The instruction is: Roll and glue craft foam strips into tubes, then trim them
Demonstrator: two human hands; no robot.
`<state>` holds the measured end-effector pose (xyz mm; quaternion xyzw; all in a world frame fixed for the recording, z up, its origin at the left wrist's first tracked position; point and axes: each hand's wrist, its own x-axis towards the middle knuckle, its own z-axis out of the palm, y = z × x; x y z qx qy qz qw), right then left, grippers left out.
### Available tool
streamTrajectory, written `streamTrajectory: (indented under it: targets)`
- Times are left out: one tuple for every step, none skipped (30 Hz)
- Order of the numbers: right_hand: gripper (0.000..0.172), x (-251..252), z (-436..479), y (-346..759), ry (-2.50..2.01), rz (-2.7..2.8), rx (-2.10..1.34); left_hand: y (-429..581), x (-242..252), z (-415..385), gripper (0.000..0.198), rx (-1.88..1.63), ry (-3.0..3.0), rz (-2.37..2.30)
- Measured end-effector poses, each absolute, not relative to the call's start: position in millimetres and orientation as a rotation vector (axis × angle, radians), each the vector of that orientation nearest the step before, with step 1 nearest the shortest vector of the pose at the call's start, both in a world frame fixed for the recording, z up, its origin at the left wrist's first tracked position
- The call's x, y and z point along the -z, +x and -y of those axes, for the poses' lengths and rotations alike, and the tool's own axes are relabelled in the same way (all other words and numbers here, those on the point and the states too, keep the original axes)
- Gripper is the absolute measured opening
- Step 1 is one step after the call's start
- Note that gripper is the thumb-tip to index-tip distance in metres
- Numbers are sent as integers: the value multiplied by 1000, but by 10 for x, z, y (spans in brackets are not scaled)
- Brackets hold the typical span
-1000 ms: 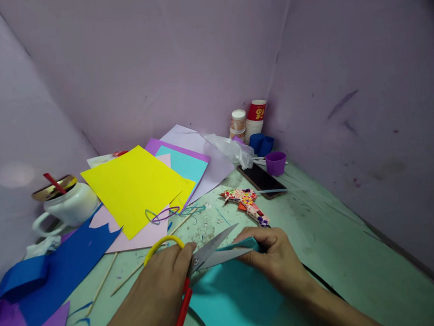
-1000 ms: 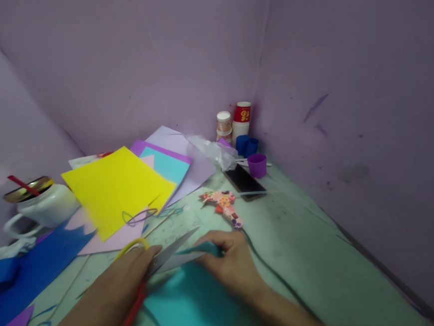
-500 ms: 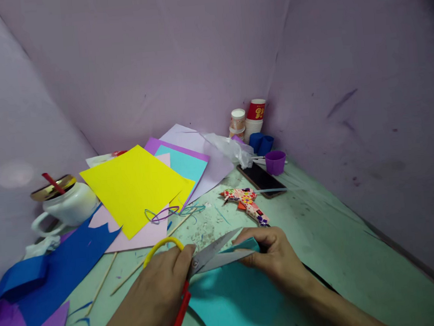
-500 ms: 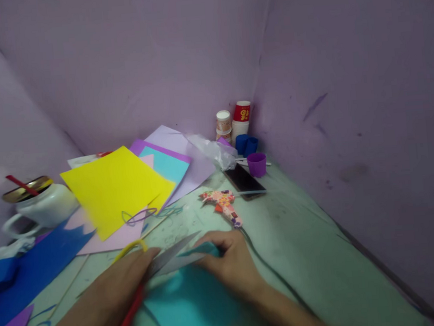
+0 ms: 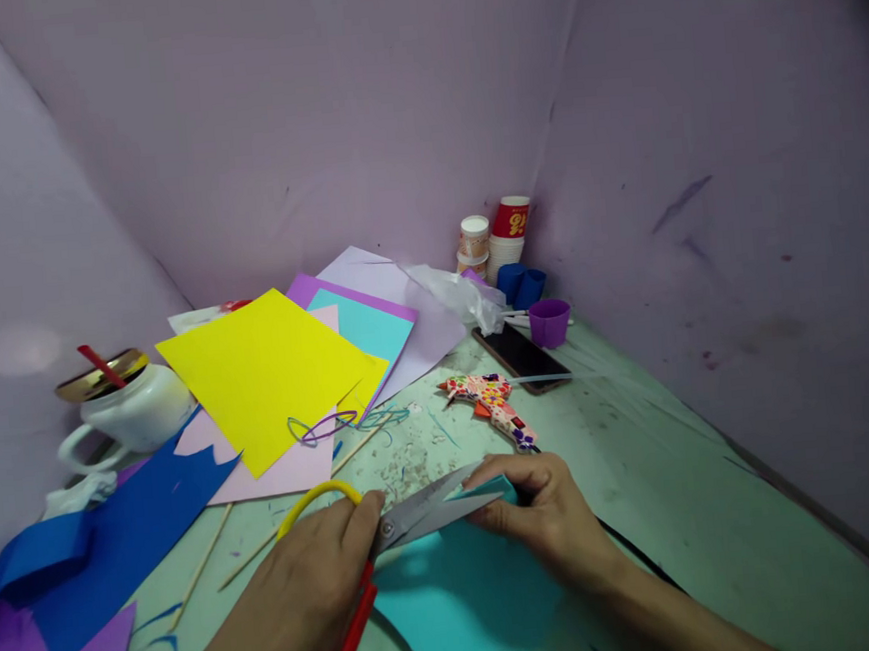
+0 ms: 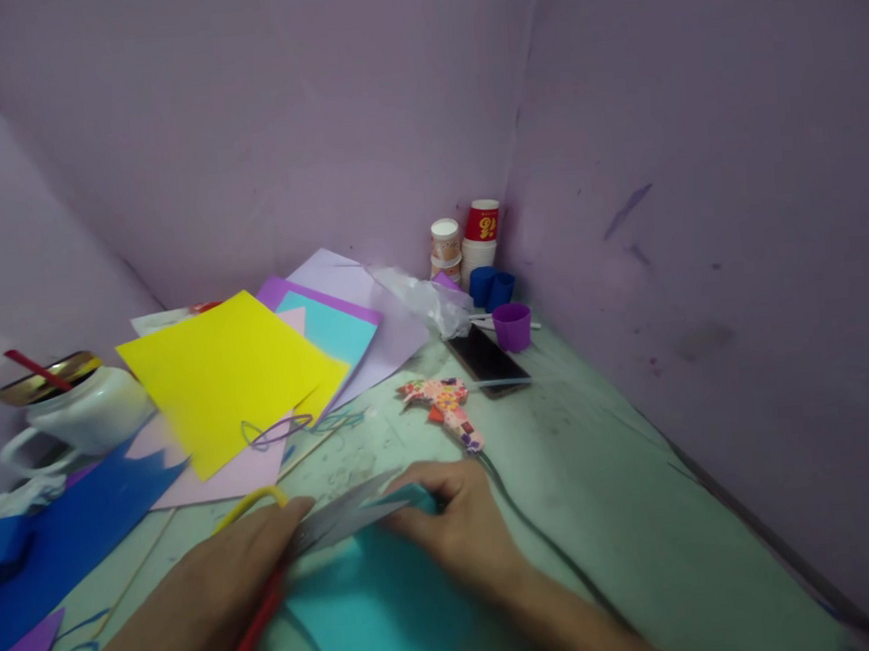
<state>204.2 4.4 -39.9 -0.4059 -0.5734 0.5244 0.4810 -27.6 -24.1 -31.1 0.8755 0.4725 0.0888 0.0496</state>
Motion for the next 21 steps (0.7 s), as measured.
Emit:
streamTrajectory:
  targets:
    - [6,397,-42,2039,-988,1393,-1276,-273,323,243,44,-265,2659,-1449]
    - [5,396,-40,2036,-984,1386,-1275,-271,331,244,44,-257,2647,-1459]
    - [5,395,-38,2034,-981,1381,-1275,-271,334,244,43,-250,2634,-1463]
    - [5,395,-37,2033,-979,1378,-1275,-273,333,242,43,-245,2624,-1459]
    - [5,396,-36,2032,-978,1378,-1274,-279,330,240,43,-244,2622,-1444]
    - [5,398,-37,2033,-976,1381,-1273,-288,326,237,43,-248,2627,-1427]
    - [5,399,-39,2034,-972,1386,-1271,-298,322,235,43,-258,2640,-1408]
    - [6,401,-41,2034,-966,1389,-1271,-309,319,233,44,-271,2658,-1391]
    - [6,403,-43,2035,-958,1388,-1273,-319,318,231,44,-276,2672,-1380]
    - [7,404,-45,2036,-950,1385,-1274,-327,319,230,45,-279,2679,-1374]
    - [8,404,-47,2035,-945,1382,-1278,-332,323,229,45,-283,2682,-1371]
    - [9,403,-48,2035,-943,1380,-1280,-333,328,229,45,-285,2682,-1361]
    - [10,401,-49,2034,-945,1380,-1281,-331,334,229,45,-291,2678,-1361]
    - [11,399,-48,2034,-947,1383,-1279,-325,341,231,45,-293,2671,-1362]
    - [12,397,-48,2033,-946,1387,-1275,-318,347,233,45,-294,2663,-1369]
    - [13,395,-47,2033,-943,1391,-1272,-310,352,236,45,-293,2652,-1382]
    - [13,393,-46,2032,-939,1394,-1268,-303,353,239,45,-284,2641,-1395]
    - [14,392,-44,2032,-936,1397,-1264,-296,351,242,45,-280,2634,-1408]
    - [15,391,-42,2032,-937,1398,-1263,-292,343,244,46,-277,2633,-1412]
    - [16,390,-41,2031,-941,1398,-1263,-289,332,244,46,-271,2639,-1402]
    - [16,389,-40,2031,-948,1396,-1263,-288,319,244,46,-273,2650,-1393]
